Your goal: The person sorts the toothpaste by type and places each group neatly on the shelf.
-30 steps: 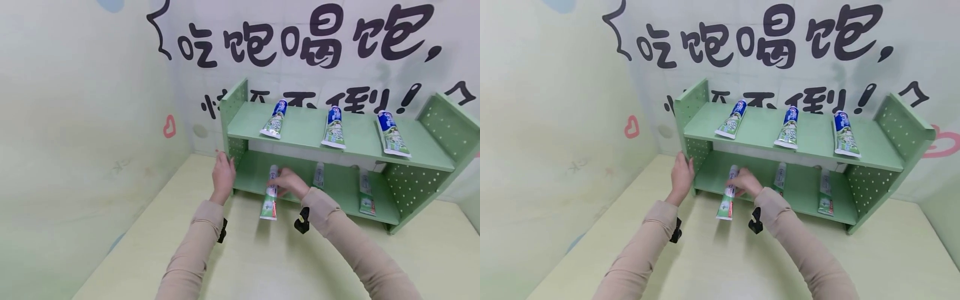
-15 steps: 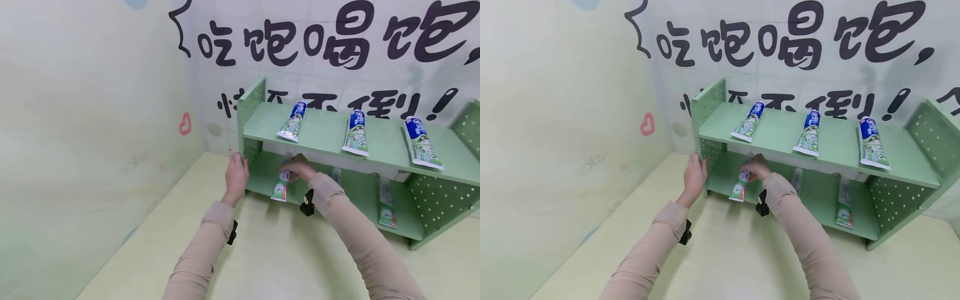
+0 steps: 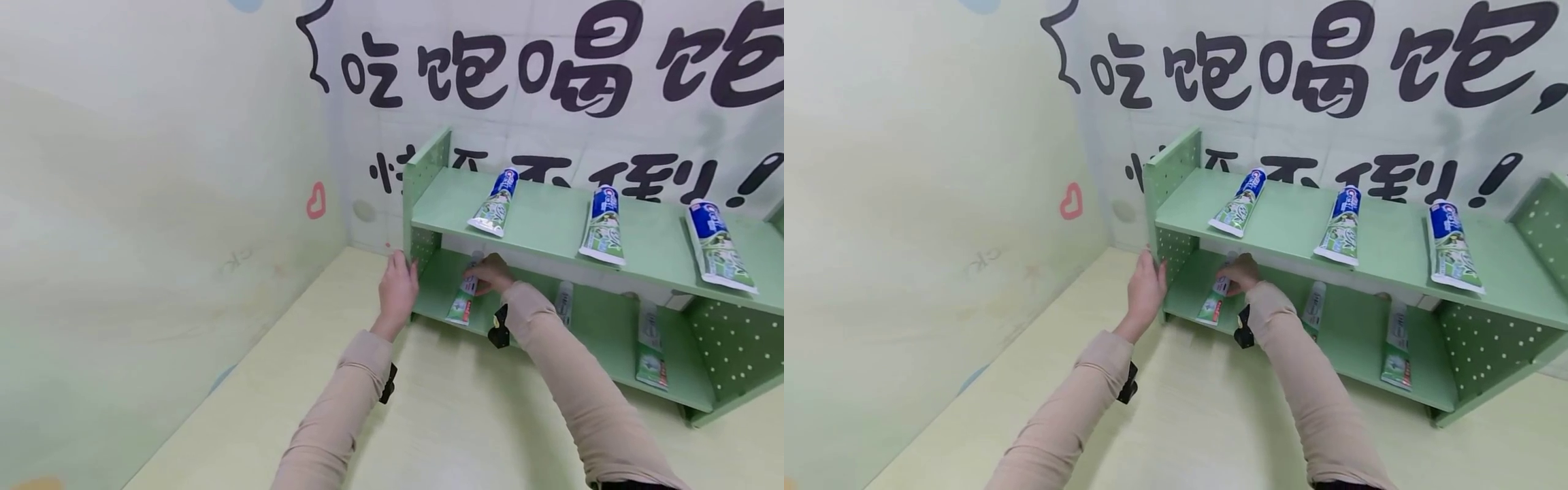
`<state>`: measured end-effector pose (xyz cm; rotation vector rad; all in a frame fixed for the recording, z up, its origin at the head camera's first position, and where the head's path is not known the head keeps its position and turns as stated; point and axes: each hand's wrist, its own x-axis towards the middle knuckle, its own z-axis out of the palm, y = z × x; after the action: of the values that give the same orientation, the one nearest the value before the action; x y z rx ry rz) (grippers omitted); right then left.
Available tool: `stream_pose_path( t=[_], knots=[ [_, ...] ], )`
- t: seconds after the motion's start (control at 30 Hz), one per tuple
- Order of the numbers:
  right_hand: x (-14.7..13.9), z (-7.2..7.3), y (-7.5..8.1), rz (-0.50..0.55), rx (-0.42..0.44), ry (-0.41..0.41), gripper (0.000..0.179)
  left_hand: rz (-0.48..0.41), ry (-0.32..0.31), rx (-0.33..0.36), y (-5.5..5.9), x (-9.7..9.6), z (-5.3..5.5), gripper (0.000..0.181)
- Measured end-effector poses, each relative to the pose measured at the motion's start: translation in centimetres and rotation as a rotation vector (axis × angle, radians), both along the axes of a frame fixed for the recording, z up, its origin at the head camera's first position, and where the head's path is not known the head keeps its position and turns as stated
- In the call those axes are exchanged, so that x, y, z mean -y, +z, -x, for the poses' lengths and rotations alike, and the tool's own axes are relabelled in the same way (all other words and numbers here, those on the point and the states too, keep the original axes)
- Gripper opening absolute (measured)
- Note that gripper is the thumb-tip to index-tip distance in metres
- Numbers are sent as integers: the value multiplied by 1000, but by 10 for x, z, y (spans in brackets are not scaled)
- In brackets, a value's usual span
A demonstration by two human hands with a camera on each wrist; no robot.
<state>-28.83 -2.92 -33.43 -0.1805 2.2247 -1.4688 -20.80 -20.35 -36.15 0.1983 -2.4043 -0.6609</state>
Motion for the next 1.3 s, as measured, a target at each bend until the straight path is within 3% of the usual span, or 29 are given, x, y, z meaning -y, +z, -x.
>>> stream_pose_path(
  t=[0.17,0.3,0.37,0.4,0.47,0.53,0.6,0.63,0.67,0.8,0.9,0.93,1.03,1.13,1.3],
  knots=[
    [3,12,-11,-2,21,6,47,-10,8,18,1,0,-1,19],
    [0,59,-61,85,32,37,50,-9,6,29,2,-1,-1,20],
    [-2,93,-99,93,43,18,53,-15,5,31,1,-3,-1,20],
    [-2,93,-100,83,46,5,53,-20,5,34,1,-3,-2,20],
    [0,110,-120,31,85,-69,65,-29,3,42,1,-5,-2,20],
    [-1,137,-153,38,84,-94,72,-32,2,46,0,-5,-2,20],
    [-2,151,-171,37,78,-112,76,-25,2,42,-1,-5,-2,21],
    [-3,169,-192,45,70,-119,77,-21,2,35,-1,-5,-2,21],
    [-4,172,-196,50,51,-102,74,-13,5,25,-2,-5,-1,20],
    [-2,118,-135,85,4,-47,55,1,14,0,0,-1,1,20],
    [-12,51,-65,21,-14,-10,57,-10,4,15,0,-6,0,20],
    [-15,45,-57,-14,-27,-11,59,-17,-1,19,0,-7,1,20],
    [-20,2,-12,-135,-56,6,61,-33,-10,27,1,-7,2,21],
    [-26,-15,5,-171,-55,17,62,-51,-16,28,3,-5,4,21],
    [-42,-33,16,-186,-20,37,63,-129,-27,53,4,-3,7,24]
  ],
)
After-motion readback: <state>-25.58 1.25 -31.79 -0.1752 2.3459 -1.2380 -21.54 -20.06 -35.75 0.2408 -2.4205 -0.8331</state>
